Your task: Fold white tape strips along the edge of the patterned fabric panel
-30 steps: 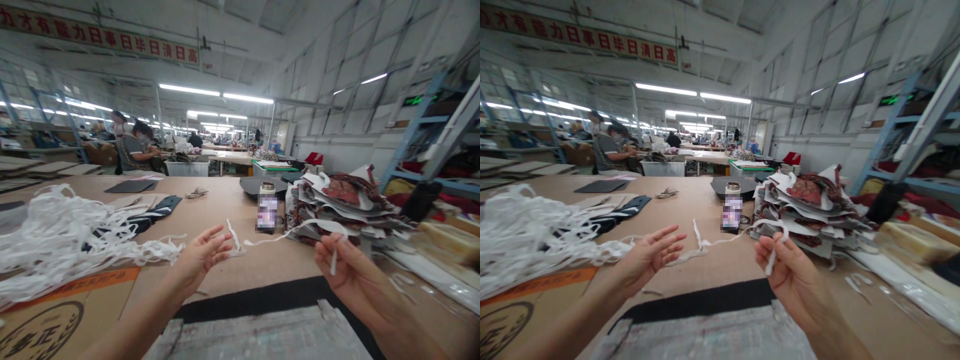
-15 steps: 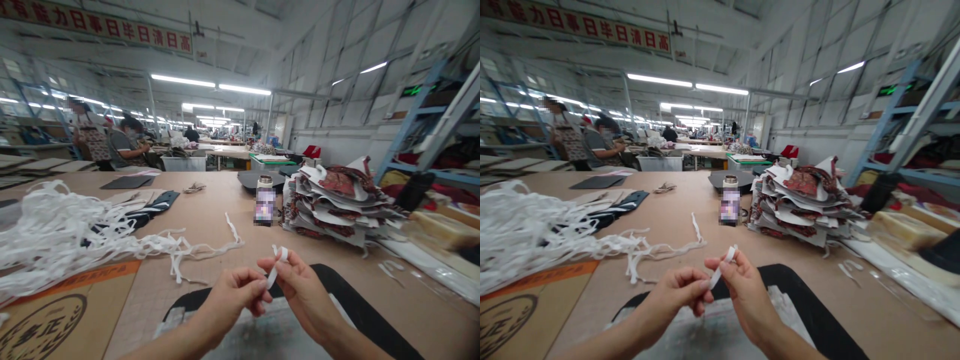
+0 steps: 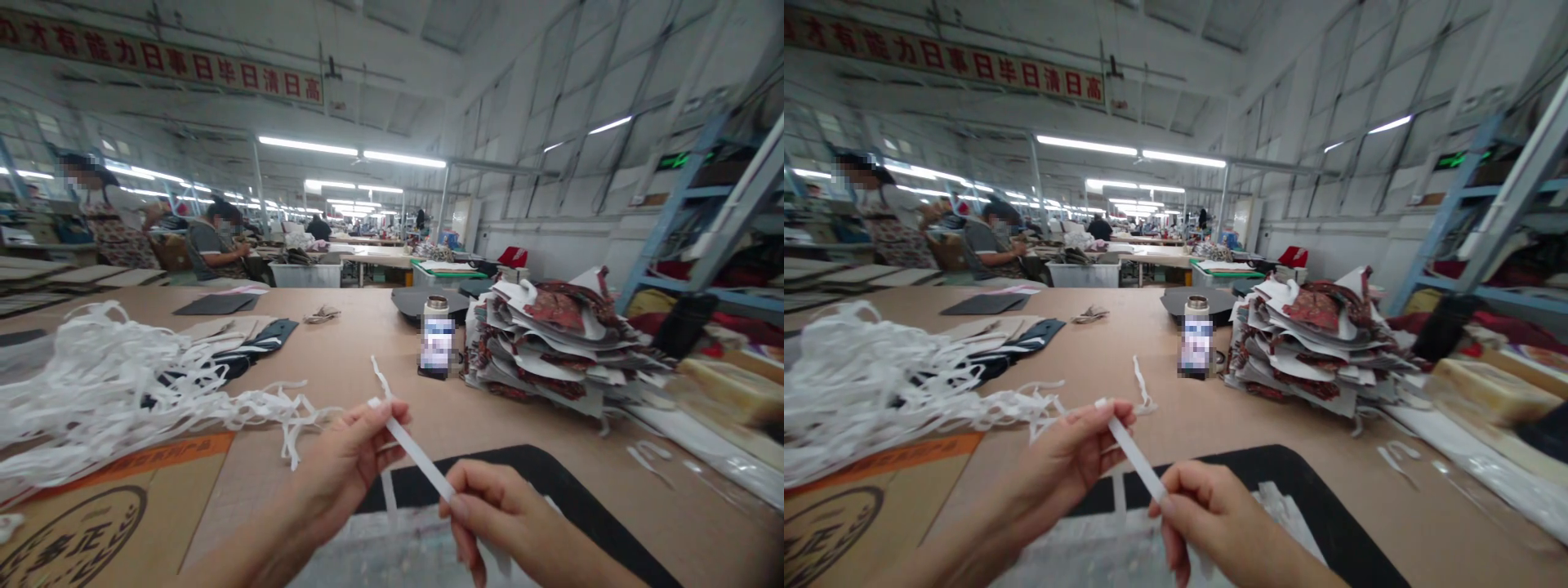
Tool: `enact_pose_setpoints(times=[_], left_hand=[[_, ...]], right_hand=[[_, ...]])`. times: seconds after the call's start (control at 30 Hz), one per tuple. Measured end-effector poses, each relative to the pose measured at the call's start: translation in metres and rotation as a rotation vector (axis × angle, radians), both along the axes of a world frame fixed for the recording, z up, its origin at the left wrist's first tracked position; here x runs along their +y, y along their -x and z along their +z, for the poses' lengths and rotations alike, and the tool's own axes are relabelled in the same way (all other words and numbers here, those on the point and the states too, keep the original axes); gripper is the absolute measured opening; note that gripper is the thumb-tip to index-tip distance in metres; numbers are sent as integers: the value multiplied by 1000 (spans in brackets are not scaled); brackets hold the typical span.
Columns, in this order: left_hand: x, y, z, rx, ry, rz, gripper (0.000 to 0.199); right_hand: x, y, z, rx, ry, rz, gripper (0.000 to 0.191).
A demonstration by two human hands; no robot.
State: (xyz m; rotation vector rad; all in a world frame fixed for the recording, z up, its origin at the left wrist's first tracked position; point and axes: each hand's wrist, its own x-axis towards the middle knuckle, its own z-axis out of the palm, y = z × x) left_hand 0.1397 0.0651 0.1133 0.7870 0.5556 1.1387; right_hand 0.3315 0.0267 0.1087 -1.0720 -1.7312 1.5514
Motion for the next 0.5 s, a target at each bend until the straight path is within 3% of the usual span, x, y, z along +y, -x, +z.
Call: enact_pose_setpoints(times=[0.1,0.2,0.3,0.4,0.5], left_hand=[[12,31,18,-8,10,237,11],[14,71,17,60,41,431,17],[-1,103,-7,166,118,496,17],[-28,120,-39,332,239,433,19],[-56,122,-62,556,239,327,18]], right_hand=[[7,-13,8,-101,-85,76,23],[14,-29,7,-204,-86,125,21],[17,-49,-5,-288,-16,108,21],[14,-70,-20,-431,-90,67,25],[10,-88,-39,-501,-191,20,28]])
